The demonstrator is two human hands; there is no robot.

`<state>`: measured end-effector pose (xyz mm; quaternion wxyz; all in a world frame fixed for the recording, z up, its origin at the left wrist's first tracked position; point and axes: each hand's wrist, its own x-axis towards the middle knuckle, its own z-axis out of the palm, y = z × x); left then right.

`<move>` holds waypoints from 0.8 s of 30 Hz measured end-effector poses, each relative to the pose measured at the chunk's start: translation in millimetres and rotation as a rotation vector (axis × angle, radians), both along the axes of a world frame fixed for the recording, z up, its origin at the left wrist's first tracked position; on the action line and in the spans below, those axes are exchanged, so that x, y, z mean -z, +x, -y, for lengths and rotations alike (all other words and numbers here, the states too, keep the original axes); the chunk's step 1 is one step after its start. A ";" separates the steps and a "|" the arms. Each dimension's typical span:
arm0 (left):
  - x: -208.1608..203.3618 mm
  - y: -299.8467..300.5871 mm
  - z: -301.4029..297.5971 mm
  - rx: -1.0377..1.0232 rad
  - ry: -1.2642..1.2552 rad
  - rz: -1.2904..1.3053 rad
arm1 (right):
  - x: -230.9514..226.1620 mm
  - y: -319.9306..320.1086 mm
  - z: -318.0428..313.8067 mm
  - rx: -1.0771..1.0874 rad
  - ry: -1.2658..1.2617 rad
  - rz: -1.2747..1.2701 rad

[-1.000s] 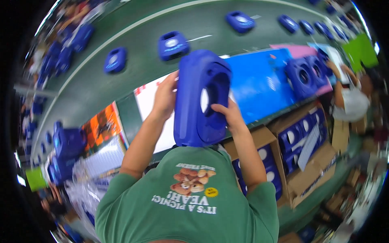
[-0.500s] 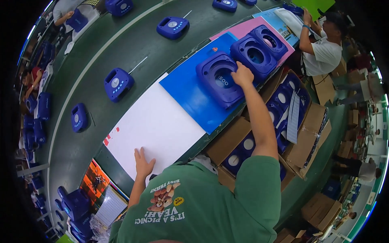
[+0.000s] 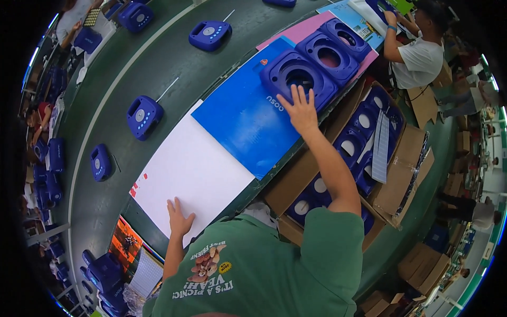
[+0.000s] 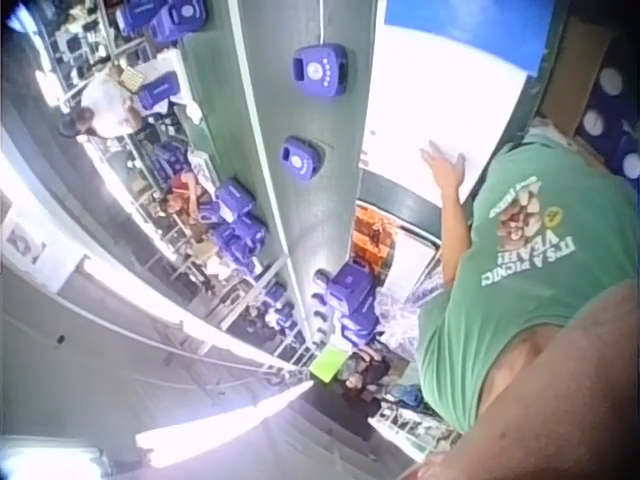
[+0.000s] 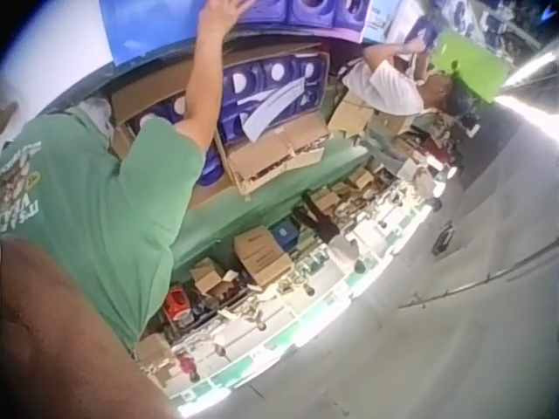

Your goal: The person assembles blue plastic housing components by hand, taking them from a cardboard box and joining them together.

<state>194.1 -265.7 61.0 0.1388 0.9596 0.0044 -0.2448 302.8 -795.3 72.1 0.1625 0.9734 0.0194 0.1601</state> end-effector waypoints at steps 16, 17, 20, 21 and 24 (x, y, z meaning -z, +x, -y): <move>-21.6 -140.0 -30.4 -0.551 -0.242 0.248 | -1.7 102.3 7.3 0.266 -0.102 -0.100; -32.4 -146.9 -26.4 -0.571 -0.199 0.233 | 12.1 105.3 -7.9 0.141 -0.030 -0.019; -38.9 -183.9 -26.6 -0.668 -0.294 0.406 | 26.0 112.6 -90.3 -0.163 0.035 -0.021; -42.0 -193.0 -25.3 -0.731 -0.321 0.469 | 31.0 113.3 -119.8 -0.221 0.064 -0.050; -72.4 -237.4 -35.2 -0.934 -0.383 0.477 | 31.1 107.9 -233.9 -0.521 0.171 -0.160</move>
